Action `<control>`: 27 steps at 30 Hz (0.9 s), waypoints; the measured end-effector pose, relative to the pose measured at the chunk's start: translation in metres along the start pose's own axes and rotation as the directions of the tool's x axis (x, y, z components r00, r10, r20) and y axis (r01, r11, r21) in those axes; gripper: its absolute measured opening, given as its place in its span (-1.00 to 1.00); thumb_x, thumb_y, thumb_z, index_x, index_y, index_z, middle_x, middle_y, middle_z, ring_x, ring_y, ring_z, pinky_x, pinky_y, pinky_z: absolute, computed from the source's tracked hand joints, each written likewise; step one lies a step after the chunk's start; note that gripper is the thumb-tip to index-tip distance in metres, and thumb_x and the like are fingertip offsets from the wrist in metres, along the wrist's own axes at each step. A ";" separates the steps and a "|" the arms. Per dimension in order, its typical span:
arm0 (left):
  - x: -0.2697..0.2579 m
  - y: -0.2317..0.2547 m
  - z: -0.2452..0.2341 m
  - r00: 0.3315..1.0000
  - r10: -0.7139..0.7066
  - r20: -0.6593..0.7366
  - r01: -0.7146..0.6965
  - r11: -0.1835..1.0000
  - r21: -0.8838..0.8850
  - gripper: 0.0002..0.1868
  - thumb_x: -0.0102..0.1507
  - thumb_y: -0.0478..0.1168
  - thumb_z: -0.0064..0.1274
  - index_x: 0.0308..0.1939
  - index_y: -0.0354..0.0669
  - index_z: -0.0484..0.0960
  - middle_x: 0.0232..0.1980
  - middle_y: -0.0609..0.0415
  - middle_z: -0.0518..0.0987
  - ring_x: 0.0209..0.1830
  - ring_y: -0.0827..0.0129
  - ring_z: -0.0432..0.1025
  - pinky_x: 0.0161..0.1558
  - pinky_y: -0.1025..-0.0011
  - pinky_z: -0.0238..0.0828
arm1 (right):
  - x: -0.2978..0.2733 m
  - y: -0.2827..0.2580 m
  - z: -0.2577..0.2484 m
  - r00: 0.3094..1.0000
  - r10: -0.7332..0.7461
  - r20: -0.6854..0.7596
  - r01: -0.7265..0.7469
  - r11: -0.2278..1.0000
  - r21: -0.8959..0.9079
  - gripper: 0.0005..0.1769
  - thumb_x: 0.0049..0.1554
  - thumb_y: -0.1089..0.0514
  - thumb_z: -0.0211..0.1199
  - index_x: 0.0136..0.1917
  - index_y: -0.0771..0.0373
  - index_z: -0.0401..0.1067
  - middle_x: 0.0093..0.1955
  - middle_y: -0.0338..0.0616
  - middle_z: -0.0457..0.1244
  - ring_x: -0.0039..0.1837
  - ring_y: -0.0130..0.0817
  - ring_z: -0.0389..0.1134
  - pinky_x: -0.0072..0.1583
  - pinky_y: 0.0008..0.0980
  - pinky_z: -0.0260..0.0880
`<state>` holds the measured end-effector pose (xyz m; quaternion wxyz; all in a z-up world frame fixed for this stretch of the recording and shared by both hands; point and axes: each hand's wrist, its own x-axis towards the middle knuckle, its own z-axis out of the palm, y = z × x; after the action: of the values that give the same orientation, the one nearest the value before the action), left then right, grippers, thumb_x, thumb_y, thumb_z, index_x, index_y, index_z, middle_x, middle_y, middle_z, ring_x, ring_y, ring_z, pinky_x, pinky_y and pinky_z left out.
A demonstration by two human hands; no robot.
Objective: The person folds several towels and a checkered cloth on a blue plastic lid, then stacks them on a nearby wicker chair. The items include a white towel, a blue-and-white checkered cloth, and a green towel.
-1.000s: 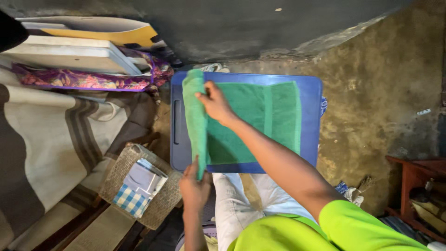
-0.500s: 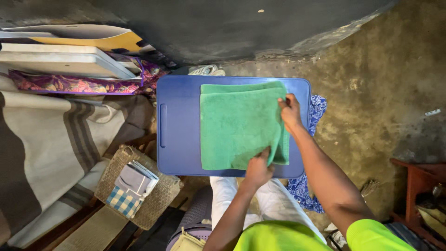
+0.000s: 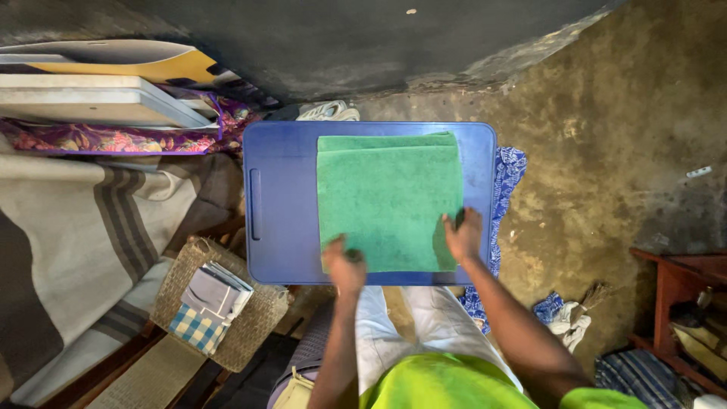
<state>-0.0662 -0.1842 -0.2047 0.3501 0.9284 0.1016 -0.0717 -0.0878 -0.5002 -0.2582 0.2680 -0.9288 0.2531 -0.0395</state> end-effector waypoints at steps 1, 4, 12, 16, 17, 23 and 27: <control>0.006 -0.012 -0.014 0.999 -0.046 0.022 0.043 0.991 0.126 -0.38 0.19 -0.28 0.19 0.34 -0.26 0.44 0.22 -0.20 0.47 0.29 -0.09 0.28 0.31 0.04 0.20 | -0.018 -0.003 -0.003 1.000 -0.002 -0.019 0.003 1.000 0.003 -0.33 0.13 -0.13 0.36 0.18 0.50 0.31 0.10 0.33 0.24 0.20 0.25 0.22 0.26 0.08 0.23; 0.016 -0.032 -0.038 0.997 -0.017 -0.069 0.027 0.989 0.146 -0.22 0.04 -0.18 0.30 0.29 -0.43 0.40 0.20 -0.35 0.44 0.19 -0.20 0.29 0.21 0.01 0.22 | -0.058 -0.012 -0.010 0.998 0.055 -0.018 -0.053 0.996 0.067 -0.27 0.05 -0.07 0.41 0.23 0.55 0.28 0.10 0.38 0.24 0.17 0.29 0.23 0.23 0.08 0.25; 0.036 -0.055 -0.042 0.820 -0.377 0.430 0.525 0.795 -0.304 -0.53 0.19 -0.21 0.24 0.10 -0.46 0.62 0.05 -0.21 0.68 0.02 0.06 0.53 0.05 0.22 0.45 | -0.064 -0.024 -0.013 0.639 0.591 0.492 -0.769 0.510 0.385 -0.46 0.08 0.05 0.40 0.22 0.37 0.35 0.01 -0.01 0.35 -0.01 -0.14 0.39 -0.05 -0.04 0.43; 0.040 -0.060 -0.071 0.610 -0.215 0.762 0.784 0.304 -0.542 -0.62 0.20 -0.34 0.12 0.08 -0.43 0.54 0.08 -0.12 0.58 0.05 0.11 0.53 0.02 -0.07 0.59 | -0.083 -0.039 -0.042 0.802 0.426 0.418 -0.592 0.478 0.649 -0.37 0.10 0.15 0.39 0.37 0.30 0.25 0.12 -0.10 0.35 0.12 -0.32 0.37 0.11 -0.27 0.39; 0.043 -0.057 -0.079 0.602 -0.221 0.767 0.791 0.294 -0.536 -0.62 0.21 -0.35 0.11 0.10 -0.43 0.52 0.07 -0.12 0.57 0.04 0.11 0.52 0.00 -0.11 0.58 | -0.084 -0.044 -0.050 0.860 0.356 0.365 -0.501 0.458 0.734 -0.33 0.11 0.18 0.39 0.42 0.28 0.22 0.17 -0.11 0.36 0.17 -0.35 0.37 0.19 -0.36 0.38; 0.043 -0.014 -0.127 0.569 -0.227 0.791 0.809 0.328 -0.488 -0.55 0.24 -0.43 -0.02 0.23 -0.30 0.40 0.07 -0.06 0.52 0.07 0.16 0.49 -0.02 -0.13 0.61 | -0.105 -0.086 -0.095 0.911 0.330 0.246 -0.354 0.321 0.878 -0.27 0.16 0.29 0.30 0.54 0.20 0.16 0.31 -0.17 0.27 0.29 -0.45 0.31 0.27 -0.42 0.35; 0.029 0.014 -0.168 0.694 -0.271 0.667 0.704 0.452 -0.548 -0.22 0.20 -0.52 -0.06 0.46 0.13 0.16 0.25 0.06 0.47 0.09 0.14 0.49 -0.04 -0.15 0.51 | -0.127 -0.095 -0.130 0.864 0.333 0.379 -0.453 0.183 0.873 -0.43 0.22 0.32 0.30 0.48 0.25 0.35 -0.02 -0.11 0.22 0.04 -0.39 0.30 0.06 -0.34 0.37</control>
<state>-0.0242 -0.0791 -0.0769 0.6879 0.5568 0.3031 -0.3534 -0.1829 -0.4310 -0.0904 0.7727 -0.4928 0.3952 -0.0622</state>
